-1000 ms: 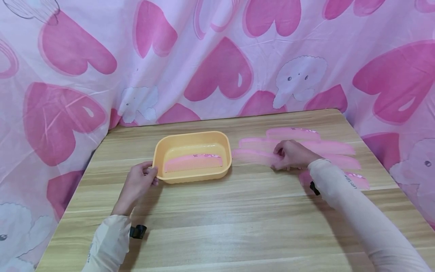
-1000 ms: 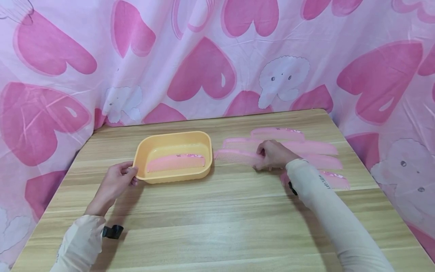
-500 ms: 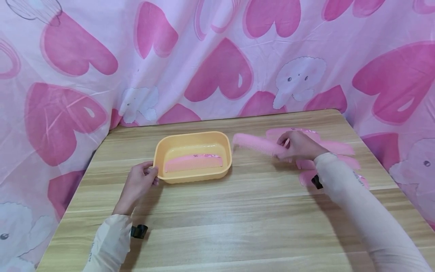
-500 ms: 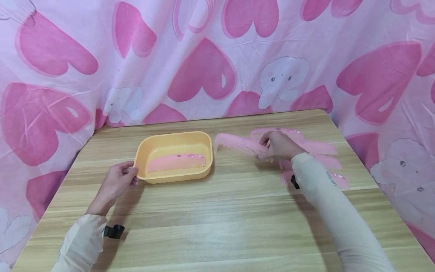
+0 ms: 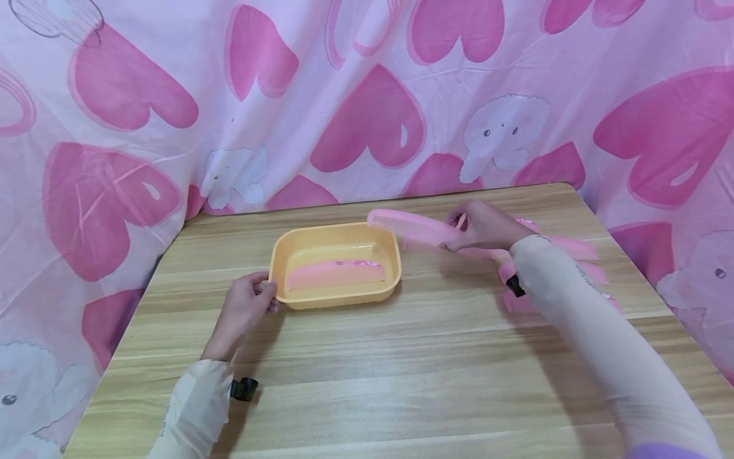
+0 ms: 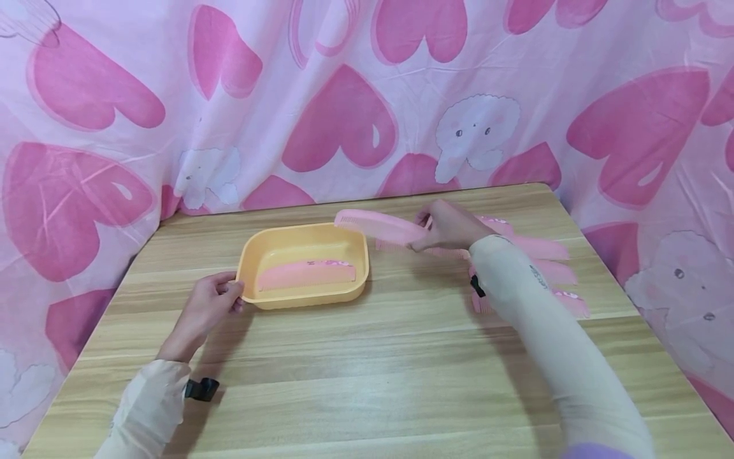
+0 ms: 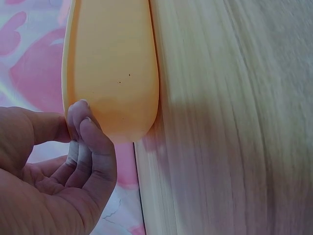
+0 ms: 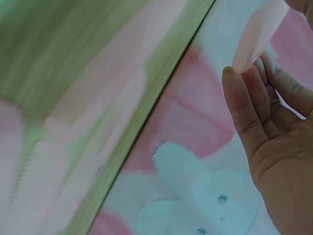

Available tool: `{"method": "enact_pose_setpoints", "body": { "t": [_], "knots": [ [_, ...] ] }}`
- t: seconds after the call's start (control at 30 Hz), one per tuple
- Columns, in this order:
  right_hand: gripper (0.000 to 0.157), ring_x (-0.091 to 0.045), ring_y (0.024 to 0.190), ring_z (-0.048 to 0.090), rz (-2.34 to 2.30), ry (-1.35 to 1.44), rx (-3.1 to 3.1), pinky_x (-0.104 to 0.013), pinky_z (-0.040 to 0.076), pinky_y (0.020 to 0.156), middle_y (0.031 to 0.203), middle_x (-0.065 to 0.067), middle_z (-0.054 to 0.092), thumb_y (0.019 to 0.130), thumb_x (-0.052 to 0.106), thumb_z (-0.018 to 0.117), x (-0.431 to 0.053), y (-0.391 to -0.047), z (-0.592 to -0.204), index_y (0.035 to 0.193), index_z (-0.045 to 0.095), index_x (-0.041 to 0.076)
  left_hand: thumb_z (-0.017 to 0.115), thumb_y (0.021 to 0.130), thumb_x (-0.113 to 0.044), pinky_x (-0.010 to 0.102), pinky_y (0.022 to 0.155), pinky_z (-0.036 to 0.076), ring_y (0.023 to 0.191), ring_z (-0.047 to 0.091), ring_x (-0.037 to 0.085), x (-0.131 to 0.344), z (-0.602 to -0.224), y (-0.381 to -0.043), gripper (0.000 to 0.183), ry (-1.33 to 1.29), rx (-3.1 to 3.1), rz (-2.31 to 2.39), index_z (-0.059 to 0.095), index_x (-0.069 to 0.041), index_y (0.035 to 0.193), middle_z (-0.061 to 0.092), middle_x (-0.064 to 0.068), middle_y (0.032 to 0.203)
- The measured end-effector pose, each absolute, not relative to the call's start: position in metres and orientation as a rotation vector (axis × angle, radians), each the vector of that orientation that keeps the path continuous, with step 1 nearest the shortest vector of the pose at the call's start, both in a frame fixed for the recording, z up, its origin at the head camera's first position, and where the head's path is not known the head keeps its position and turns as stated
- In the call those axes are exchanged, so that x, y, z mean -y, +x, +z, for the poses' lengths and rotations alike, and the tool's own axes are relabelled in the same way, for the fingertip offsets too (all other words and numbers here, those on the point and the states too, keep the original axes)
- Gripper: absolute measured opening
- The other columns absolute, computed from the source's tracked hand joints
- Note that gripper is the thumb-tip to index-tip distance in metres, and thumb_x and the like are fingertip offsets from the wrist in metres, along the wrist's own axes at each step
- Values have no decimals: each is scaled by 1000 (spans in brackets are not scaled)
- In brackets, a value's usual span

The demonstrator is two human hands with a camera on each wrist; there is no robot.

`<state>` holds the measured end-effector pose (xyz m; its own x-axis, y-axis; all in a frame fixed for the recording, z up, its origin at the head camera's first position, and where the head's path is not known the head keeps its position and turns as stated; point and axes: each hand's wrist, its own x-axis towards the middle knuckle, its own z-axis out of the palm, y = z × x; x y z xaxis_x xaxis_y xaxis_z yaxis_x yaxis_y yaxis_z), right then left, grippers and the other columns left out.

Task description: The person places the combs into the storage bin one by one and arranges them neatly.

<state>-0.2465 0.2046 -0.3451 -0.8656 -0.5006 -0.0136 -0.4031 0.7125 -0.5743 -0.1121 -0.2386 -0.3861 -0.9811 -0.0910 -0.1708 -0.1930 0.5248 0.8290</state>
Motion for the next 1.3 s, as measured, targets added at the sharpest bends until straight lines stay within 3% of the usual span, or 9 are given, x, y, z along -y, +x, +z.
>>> {"method": "enact_pose_setpoints", "body": {
  "t": [0.23, 0.47, 0.83, 1.13, 1.3],
  "knots": [
    [42, -22, 88, 67, -785, -853, -2760, -40, 61, 78, 94, -4, 71, 70, 31, 92, -171, -253, -332, 98, 73, 6, 52, 104, -8, 31, 63, 62, 64, 65, 15, 234, -388, -113, 38, -239, -2659, 1455, 52, 13, 137, 69, 16, 81],
    [49, -22, 89, 67, -776, -923, -2695, -38, 61, 78, 97, -5, 71, 70, 33, 92, -140, -256, -329, 103, 73, 3, 52, 104, -7, 30, 63, 62, 64, 64, 14, 228, -387, -113, 39, -260, -2644, 1455, 51, 12, 137, 68, 13, 80],
    [40, -18, 81, 59, -657, -1090, -2622, -32, 54, 74, 91, -2, 68, 71, 35, 89, -95, -253, -337, 95, 73, 7, 53, 103, -7, 30, 61, 61, 62, 64, 13, 222, -387, -114, 39, -253, -2628, 1479, 51, 13, 137, 69, 16, 81],
    [48, -19, 87, 59, -505, -1052, -2629, -32, 55, 82, 95, -2, 67, 68, 39, 88, -73, -253, -359, 98, 72, 6, 53, 103, -6, 31, 60, 61, 62, 63, 14, 219, -387, -113, 38, -254, -2614, 1492, 52, 13, 137, 68, 18, 82],
    [46, -18, 85, 58, -468, -1038, -2622, -31, 53, 79, 90, -1, 65, 68, 38, 88, -66, -250, -369, 96, 71, 6, 53, 104, -7, 29, 59, 60, 63, 63, 13, 219, -387, -113, 39, -261, -2614, 1485, 51, 13, 137, 68, 16, 81]
  ]
}}
